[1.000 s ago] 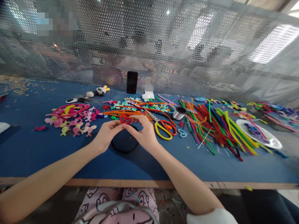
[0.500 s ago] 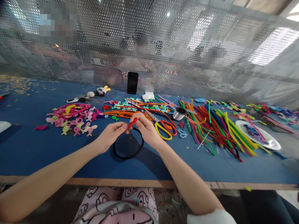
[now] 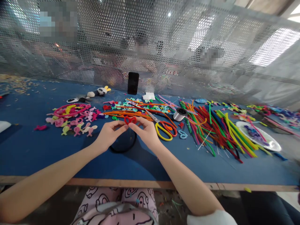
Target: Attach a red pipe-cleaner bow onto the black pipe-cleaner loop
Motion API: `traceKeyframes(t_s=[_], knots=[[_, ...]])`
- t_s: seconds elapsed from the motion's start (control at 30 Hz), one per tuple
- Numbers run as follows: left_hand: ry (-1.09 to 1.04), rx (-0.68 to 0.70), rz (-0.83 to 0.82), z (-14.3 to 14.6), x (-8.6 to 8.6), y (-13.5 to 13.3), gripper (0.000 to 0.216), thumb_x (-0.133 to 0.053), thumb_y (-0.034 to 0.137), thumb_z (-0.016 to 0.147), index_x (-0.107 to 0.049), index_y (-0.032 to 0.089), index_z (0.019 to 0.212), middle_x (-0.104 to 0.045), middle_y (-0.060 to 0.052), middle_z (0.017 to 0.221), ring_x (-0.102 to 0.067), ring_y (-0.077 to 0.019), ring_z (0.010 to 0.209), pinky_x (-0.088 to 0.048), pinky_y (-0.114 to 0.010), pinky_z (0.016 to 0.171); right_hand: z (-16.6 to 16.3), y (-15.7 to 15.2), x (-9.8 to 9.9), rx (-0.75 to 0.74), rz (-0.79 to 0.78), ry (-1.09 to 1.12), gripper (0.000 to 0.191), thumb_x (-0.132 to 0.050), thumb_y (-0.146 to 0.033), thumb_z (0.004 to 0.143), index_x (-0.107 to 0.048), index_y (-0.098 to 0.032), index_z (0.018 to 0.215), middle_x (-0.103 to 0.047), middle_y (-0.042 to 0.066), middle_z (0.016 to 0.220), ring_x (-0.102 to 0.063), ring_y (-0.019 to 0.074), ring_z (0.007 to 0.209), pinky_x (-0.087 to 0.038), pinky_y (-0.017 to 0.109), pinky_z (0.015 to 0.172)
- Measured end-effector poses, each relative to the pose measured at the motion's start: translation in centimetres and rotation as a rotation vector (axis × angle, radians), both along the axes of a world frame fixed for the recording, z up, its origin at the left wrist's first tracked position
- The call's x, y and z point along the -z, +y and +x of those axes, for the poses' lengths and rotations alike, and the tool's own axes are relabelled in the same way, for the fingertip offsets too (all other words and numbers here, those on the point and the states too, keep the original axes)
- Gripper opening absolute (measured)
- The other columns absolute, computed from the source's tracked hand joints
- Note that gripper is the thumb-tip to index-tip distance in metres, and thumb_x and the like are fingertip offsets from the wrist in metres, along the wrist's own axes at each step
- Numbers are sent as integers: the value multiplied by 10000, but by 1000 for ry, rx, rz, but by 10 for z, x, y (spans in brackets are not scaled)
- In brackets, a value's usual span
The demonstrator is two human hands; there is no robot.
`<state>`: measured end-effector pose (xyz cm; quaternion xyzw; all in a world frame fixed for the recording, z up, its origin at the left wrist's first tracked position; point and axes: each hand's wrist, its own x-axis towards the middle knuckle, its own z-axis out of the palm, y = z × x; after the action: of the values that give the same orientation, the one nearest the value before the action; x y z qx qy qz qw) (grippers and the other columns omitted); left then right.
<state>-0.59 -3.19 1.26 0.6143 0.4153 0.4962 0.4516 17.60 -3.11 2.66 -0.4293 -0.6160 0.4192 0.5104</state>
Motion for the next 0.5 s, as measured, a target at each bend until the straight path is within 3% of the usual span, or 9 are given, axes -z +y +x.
traceKeyframes(t_s=[0.1,0.3,0.5], knots=[[63,30,58,-1,2,0,190,-722,361,831,-776,192,900,-787,-35,899,-715,-218,866,-532,-311,831,-3,-2,-1,72,-27,27,217,-809,-396,739,-778,-201,830,-743,23,833,-610,161,740,-500,316,755],[28,52,32,1,3,-1,212,-721,391,835,-789,193,863,-793,-34,847,-737,-222,821,-562,-317,802,-11,-1,7,62,-175,418,174,-888,-326,636,-798,-240,757,-758,-9,806,-647,149,765,-520,310,815],[84,70,45,2,1,-4,210,-713,387,843,-796,194,833,-795,-32,848,-735,-223,826,-559,-322,821,-15,-2,6,53,-246,518,181,-906,-325,611,-791,-243,724,-728,-30,733,-615,111,688,-516,274,774]])
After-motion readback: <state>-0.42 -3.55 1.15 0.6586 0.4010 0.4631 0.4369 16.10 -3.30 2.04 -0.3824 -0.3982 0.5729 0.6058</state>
